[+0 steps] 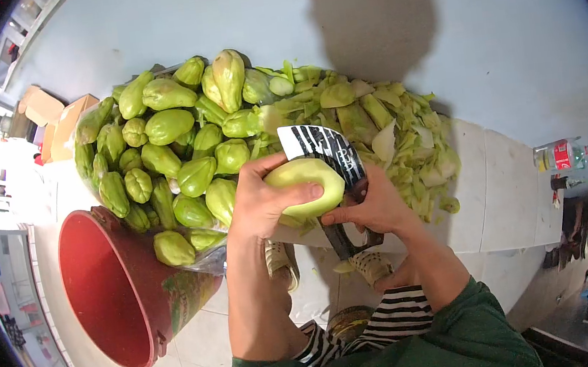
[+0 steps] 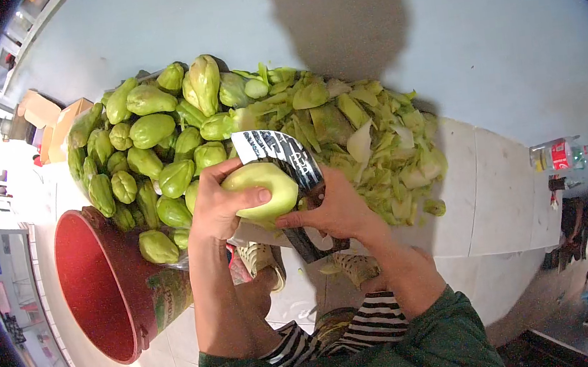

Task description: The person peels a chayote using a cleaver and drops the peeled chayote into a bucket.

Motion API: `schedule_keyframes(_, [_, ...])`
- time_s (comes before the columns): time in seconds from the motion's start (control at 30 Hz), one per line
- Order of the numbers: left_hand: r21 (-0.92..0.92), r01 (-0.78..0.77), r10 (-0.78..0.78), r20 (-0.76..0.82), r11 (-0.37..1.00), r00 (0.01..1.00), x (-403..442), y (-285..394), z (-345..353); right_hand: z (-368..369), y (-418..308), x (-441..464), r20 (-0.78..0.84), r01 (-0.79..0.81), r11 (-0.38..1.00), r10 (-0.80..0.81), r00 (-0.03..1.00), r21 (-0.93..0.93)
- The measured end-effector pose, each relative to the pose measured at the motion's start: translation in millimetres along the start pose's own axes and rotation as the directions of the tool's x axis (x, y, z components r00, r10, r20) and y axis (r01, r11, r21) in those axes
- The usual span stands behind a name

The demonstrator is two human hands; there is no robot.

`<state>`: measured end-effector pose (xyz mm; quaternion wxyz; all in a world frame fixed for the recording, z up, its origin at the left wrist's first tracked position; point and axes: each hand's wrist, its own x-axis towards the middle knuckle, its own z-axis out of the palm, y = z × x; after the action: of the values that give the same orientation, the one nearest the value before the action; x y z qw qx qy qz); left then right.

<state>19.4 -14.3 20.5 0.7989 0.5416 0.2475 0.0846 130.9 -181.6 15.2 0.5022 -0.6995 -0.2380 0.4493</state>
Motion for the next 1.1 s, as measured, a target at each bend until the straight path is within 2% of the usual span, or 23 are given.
schedule_keyframes(0.1, [-0.027, -0.077, 0.077, -0.032, 0.997, 0.997, 3, -5, 3, 7, 18, 6, 0.013, 0.154, 0.987, -0.155, 0.988, 0.046])
schedule_keyframes(0.13, [-0.028, -0.082, 0.081, -0.035, 0.996, 0.996, 7, -9, 6, 19, 29, 7, -0.133, 0.188, 0.977, -0.174, 0.976, 0.104])
schedule_keyframes(0.17, [-0.135, -0.134, 0.124, -0.079, 0.982, 0.989, 11, -16, 10, 26, 34, 7, -0.275, 0.228, 0.961, -0.179, 0.945, 0.158])
schedule_keyframes(0.2, [-0.238, -0.191, 0.165, -0.126, 0.952, 0.978, 15, -20, 12, 24, 31, 7, -0.271, 0.23, 0.961, -0.183, 0.945, 0.154])
schedule_keyframes(0.23, [-0.244, -0.174, 0.15, -0.114, 0.954, 0.982, 15, -21, 13, 22, 26, 4, -0.248, 0.195, 0.957, -0.139, 0.959, 0.215])
schedule_keyframes(0.27, [-0.244, -0.173, 0.15, -0.11, 0.954, 0.983, 14, -18, 11, 18, 22, 1, -0.225, 0.158, 0.948, -0.096, 0.97, 0.275])
schedule_keyframes(0.3, [-0.144, -0.118, 0.113, -0.043, 0.983, 0.993, 11, -12, 8, 12, 14, -1, -0.23, 0.159, 0.948, -0.095, 0.969, 0.275])
schedule_keyframes(0.33, [-0.039, -0.069, 0.07, 0.019, 0.997, 0.997, 9, -7, 6, 4, 4, -2, -0.138, 0.11, 0.977, -0.085, 0.987, 0.182])
schedule_keyframes(0.37, [-0.056, -0.057, 0.059, 0.029, 0.997, 0.998, 7, -4, 8, 0, 0, -2, -0.046, 0.068, 0.994, -0.064, 0.997, 0.084])
schedule_keyframes(0.4, [-0.054, -0.053, 0.055, 0.031, 0.997, 0.998, 9, -8, 9, 3, 4, -3, -0.048, 0.065, 0.994, -0.061, 0.997, 0.088])
schedule_keyframes(0.47, [-0.177, -0.163, 0.154, -0.064, 0.971, 0.986, 14, -22, 12, 20, 22, 0, -0.198, 0.067, 0.985, -0.035, 0.98, 0.159])
schedule_keyframes(0.5, [-0.203, -0.183, 0.166, -0.1, 0.962, 0.981, 16, -25, 16, 26, 26, 5, -0.261, 0.277, 0.937, -0.218, 0.94, 0.214])
schedule_keyframes(0.53, [-0.204, -0.187, 0.17, -0.099, 0.961, 0.98, 16, -23, 16, 24, 25, 5, -0.261, 0.28, 0.937, -0.222, 0.939, 0.211])
schedule_keyframes(0.6, [-0.184, -0.141, 0.138, -0.03, 0.973, 0.99, 13, -14, 17, 16, 17, 1, -0.159, 0.094, 0.968, -0.057, 0.986, 0.233])
schedule_keyframes(0.63, [-0.184, -0.14, 0.137, -0.027, 0.973, 0.99, 10, -10, 17, 10, 9, 0, -0.162, 0.094, 0.968, -0.057, 0.985, 0.234])
schedule_keyframes(0.7, [-0.046, -0.11, 0.112, 0.046, 0.993, 0.993, 6, -5, 15, -2, -5, 1, 0.018, 0.078, 0.996, -0.079, 0.997, 0.049])
schedule_keyframes(0.8, [-0.092, -0.19, 0.186, -0.052, 0.977, 0.981, 12, -24, 17, 9, 14, 7, -0.073, 0.177, 0.976, -0.168, 0.983, 0.128])
schedule_keyframes(0.83, [-0.173, -0.192, 0.186, -0.052, 0.966, 0.981, 14, -25, 20, 15, 20, 7, -0.069, 0.172, 0.977, -0.164, 0.984, 0.129])
schedule_keyframes(0.9, [-0.177, -0.198, 0.191, -0.057, 0.964, 0.98, 15, -22, 22, 22, 25, 7, -0.181, 0.128, 0.961, -0.084, 0.98, 0.246])
schedule_keyframes(0.93, [-0.178, -0.202, 0.195, -0.059, 0.963, 0.979, 15, -19, 24, 18, 22, 6, -0.187, 0.13, 0.961, -0.085, 0.979, 0.245])
schedule_keyframes(1.0, [-0.16, -0.182, 0.178, -0.04, 0.97, 0.983, 12, -14, 21, 8, 12, 5, -0.054, 0.034, 0.988, -0.026, 0.998, 0.148])
schedule_keyframes(1.07, [-0.039, -0.142, 0.141, -0.006, 0.989, 0.99, 10, -13, 18, 3, 10, 8, -0.035, 0.096, 0.991, -0.093, 0.995, 0.091])
schedule_keyframes(1.1, [-0.049, -0.163, 0.161, -0.032, 0.985, 0.986, 9, -15, 20, 6, 12, 8, -0.023, 0.124, 0.99, -0.123, 0.992, 0.067])
